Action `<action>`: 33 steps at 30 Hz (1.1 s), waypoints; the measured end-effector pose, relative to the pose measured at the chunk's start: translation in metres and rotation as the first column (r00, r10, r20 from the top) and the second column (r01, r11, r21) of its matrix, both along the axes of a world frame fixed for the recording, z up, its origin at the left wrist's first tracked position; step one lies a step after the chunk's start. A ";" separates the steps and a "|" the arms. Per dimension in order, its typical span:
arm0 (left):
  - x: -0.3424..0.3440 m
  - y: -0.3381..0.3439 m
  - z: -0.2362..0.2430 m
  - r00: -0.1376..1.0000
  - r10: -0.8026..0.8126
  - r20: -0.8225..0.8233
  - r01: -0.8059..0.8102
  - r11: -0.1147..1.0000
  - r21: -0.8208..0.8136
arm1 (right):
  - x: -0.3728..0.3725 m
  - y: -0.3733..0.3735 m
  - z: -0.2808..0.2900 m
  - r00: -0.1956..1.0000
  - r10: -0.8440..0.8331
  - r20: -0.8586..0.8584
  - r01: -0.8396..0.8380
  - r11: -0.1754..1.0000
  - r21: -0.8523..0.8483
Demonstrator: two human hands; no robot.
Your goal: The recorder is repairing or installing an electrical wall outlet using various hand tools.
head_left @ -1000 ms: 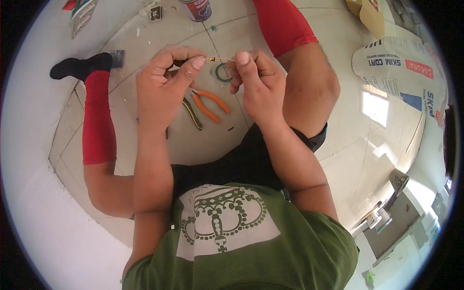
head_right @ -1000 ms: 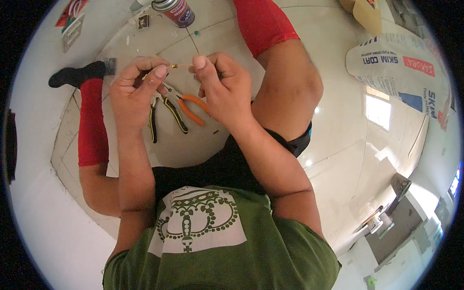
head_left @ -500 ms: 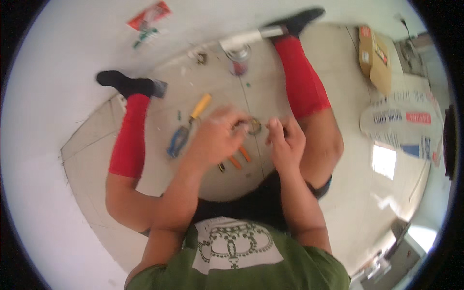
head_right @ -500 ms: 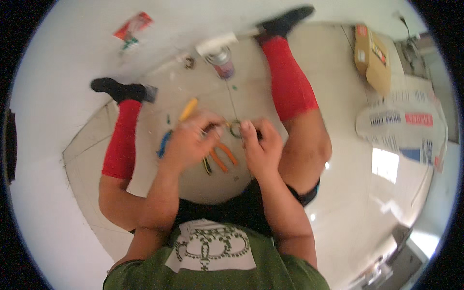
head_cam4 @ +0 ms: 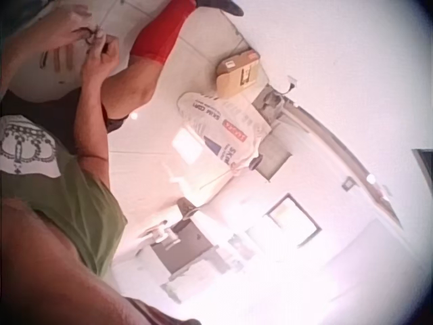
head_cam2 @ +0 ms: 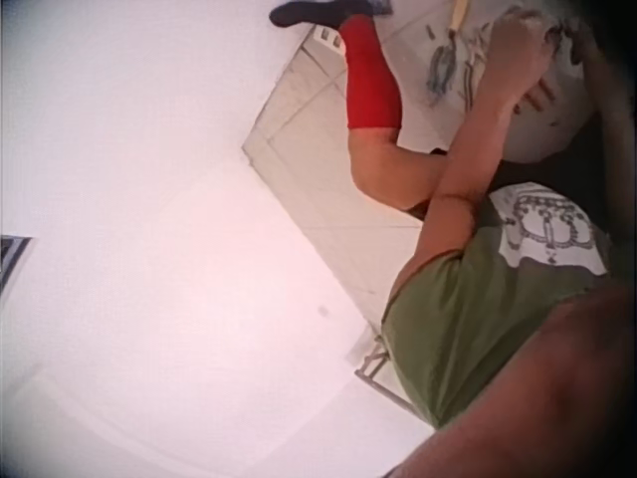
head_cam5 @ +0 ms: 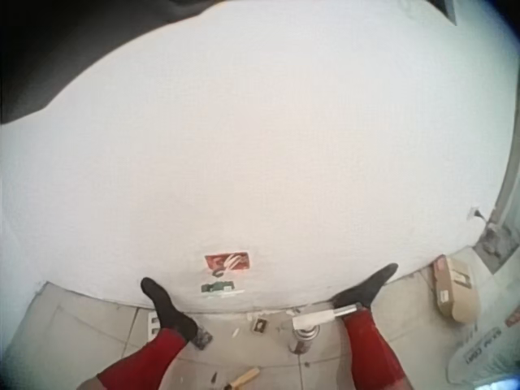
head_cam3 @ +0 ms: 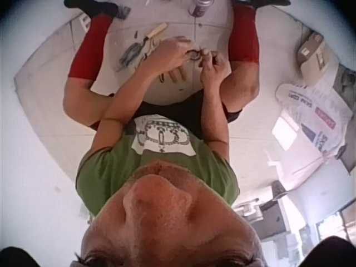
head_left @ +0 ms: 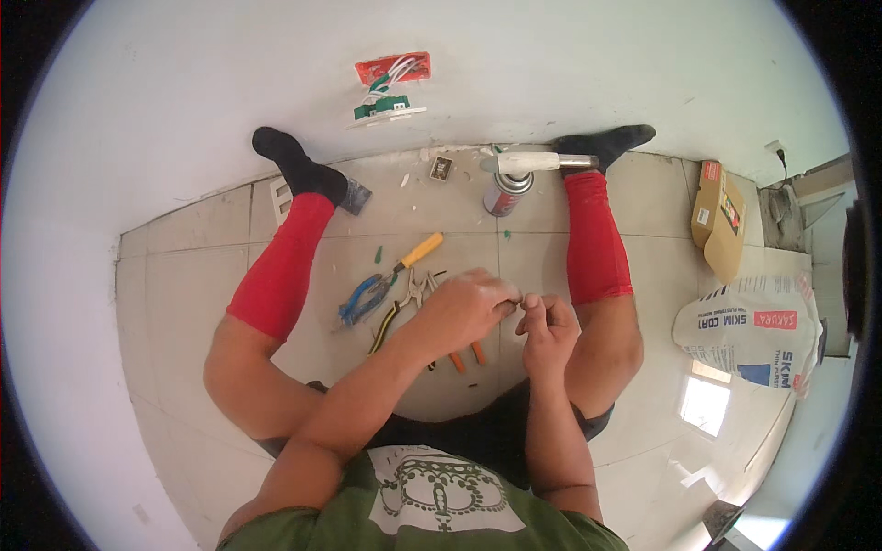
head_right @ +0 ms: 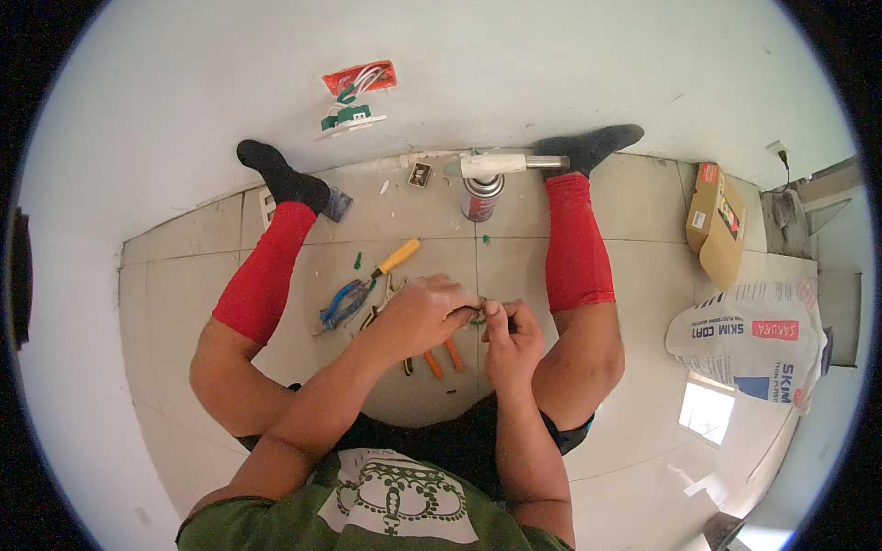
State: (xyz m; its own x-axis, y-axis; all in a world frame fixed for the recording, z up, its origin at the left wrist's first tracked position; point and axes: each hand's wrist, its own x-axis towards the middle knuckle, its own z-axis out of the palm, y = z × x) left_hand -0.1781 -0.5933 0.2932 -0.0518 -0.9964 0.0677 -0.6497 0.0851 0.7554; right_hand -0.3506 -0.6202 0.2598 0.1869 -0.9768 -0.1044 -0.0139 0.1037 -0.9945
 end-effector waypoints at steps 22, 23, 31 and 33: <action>0.132 -0.176 0.002 0.616 0.681 -0.396 -0.754 0.364 -0.547 | 0.005 0.004 -0.008 0.972 0.233 -0.007 -0.232 0.971 0.063; 0.139 -0.181 0.003 0.553 0.710 -0.436 -0.803 0.313 -0.507 | 0.005 0.005 -0.008 0.972 0.234 -0.007 -0.233 0.970 0.067; 0.135 -0.202 -0.019 0.283 0.482 -0.829 -0.936 0.326 -0.130 | 0.009 0.006 0.006 0.950 0.310 -0.046 -0.297 0.938 0.180; 0.138 -0.200 -0.015 0.251 0.459 -0.852 -0.938 0.334 -0.096 | 0.012 0.007 0.008 0.946 0.318 -0.060 -0.306 0.940 0.153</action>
State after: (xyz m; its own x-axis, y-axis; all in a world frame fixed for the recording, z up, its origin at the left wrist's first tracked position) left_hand -0.0396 -0.7933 0.2780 0.9374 -0.3012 0.1749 -0.0611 0.3523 0.9339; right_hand -0.3388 -0.6128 0.2673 0.4647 -0.8454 -0.2633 -0.1492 0.2183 -0.9644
